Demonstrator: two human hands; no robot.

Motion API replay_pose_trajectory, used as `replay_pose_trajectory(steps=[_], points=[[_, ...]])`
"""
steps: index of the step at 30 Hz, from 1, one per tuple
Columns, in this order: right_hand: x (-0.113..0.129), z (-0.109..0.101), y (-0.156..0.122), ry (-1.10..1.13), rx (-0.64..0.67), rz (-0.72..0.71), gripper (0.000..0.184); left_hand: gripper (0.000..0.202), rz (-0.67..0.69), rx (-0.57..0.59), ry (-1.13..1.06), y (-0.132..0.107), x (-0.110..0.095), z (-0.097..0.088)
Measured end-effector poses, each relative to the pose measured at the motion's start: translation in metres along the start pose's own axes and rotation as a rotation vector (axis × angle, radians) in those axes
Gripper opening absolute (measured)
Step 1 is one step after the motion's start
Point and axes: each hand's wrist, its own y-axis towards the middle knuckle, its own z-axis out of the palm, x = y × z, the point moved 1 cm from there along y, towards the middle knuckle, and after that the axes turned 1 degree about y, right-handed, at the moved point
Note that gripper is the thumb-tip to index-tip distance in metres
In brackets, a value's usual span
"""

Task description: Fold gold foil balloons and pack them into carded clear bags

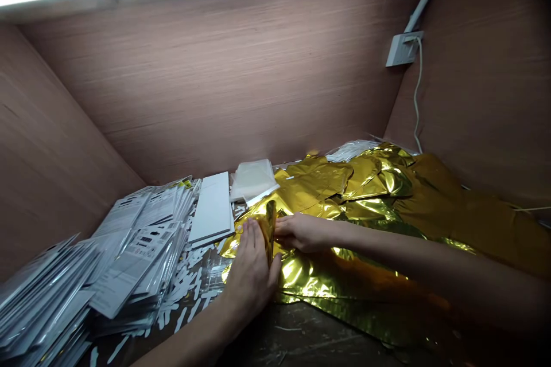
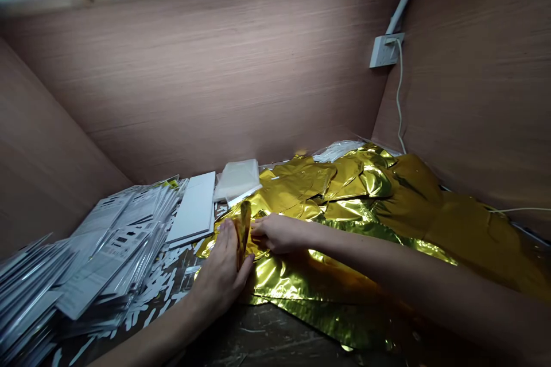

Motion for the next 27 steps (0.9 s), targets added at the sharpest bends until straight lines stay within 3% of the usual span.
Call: replay_pose_trajectory(steps=[6, 9, 12, 15, 18, 20, 24, 27], points=[[-0.007, 0.004, -0.007, -0.027, -0.102, 0.091, 0.006, 0.068, 0.003, 0.258, 0.170, 0.013, -0.012, -0.004], [-0.004, 0.006, -0.015, -0.068, -0.209, 0.239, 0.023, 0.067, 0.024, 0.330, 0.217, 0.013, -0.015, -0.014], [0.001, 0.008, -0.018, -0.095, -0.260, 0.410, 0.044, 0.066, 0.029, 0.350, 0.211, 0.012, -0.017, -0.019], [0.002, 0.006, -0.013, -0.059, -0.249, 0.549, 0.038, 0.073, -0.047, 0.345, 0.161, 0.010, -0.018, -0.017], [-0.001, 0.001, -0.003, 0.042, -0.214, 0.687, 0.025, 0.096, -0.084, 0.362, 0.093, 0.007, -0.019, -0.014], [-0.004, -0.002, 0.003, 0.101, -0.192, 0.763, 0.027, 0.106, -0.076, 0.369, 0.041, 0.005, -0.018, -0.014], [-0.004, -0.008, 0.013, 0.155, -0.159, 0.830, 0.036, 0.110, -0.080, 0.374, -0.027, 0.004, -0.017, -0.016], [-0.001, -0.011, 0.022, 0.172, -0.132, 0.837, 0.026, 0.110, -0.091, 0.386, -0.046, 0.005, -0.017, -0.017]])
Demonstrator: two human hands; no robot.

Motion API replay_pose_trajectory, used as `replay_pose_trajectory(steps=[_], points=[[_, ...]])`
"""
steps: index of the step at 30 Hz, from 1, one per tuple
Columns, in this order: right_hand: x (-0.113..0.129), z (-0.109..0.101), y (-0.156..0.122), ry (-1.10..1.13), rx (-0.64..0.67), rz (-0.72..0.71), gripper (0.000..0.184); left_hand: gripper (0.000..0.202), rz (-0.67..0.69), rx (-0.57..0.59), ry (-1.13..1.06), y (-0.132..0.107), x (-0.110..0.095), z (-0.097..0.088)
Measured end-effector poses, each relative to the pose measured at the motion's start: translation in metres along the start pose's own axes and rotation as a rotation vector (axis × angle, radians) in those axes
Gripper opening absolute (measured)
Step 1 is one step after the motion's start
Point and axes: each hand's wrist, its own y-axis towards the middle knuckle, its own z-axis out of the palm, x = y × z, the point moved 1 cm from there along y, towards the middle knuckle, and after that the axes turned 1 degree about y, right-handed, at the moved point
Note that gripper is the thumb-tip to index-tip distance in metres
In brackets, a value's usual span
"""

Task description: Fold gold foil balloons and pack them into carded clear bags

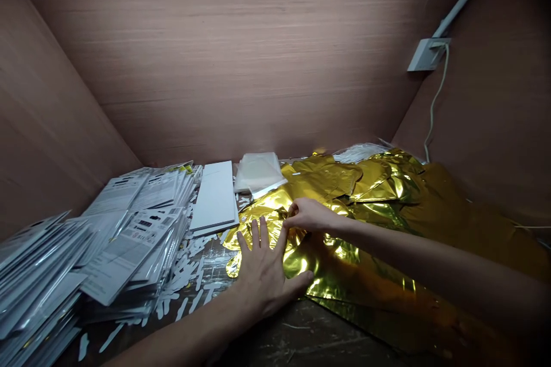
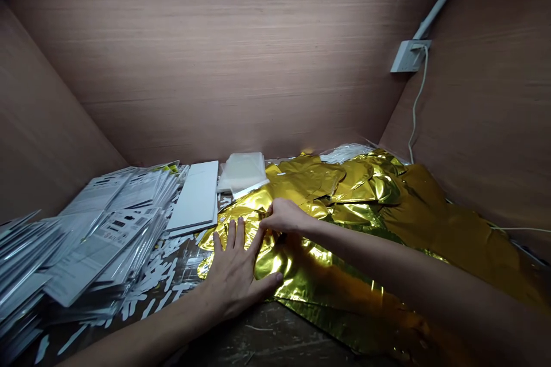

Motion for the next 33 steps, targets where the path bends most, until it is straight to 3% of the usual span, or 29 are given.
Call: replay_pose_trajectory(steps=[3, 8, 14, 18, 22, 27, 33], points=[[0.007, -0.002, 0.004, -0.020, -0.004, 0.009, 0.025, 0.112, -0.013, -0.005, -0.002, 0.000, -0.001, 0.000], [0.014, -0.004, 0.013, -0.116, -0.002, 0.031, 0.050, 0.114, -0.026, -0.032, 0.008, -0.002, 0.000, 0.003], [0.030, -0.010, 0.025, -0.162, 0.084, 0.123, 0.025, 0.116, 0.013, -0.089, -0.001, 0.000, 0.001, 0.007], [0.037, -0.010, 0.016, -0.079, 0.043, 0.137, 0.015, 0.120, -0.004, -0.093, 0.005, -0.001, 0.002, 0.007], [0.038, 0.010, -0.008, -0.029, -0.079, 0.075, 0.014, 0.127, -0.005, -0.083, 0.004, -0.002, 0.004, 0.010], [0.037, 0.046, -0.037, -0.120, -0.254, -0.055, 0.025, 0.129, 0.043, -0.152, -0.033, -0.001, 0.006, 0.019], [0.039, 0.061, -0.036, -0.335, -0.316, -0.217, 0.029, 0.134, 0.033, -0.160, 0.015, -0.006, 0.011, 0.014]])
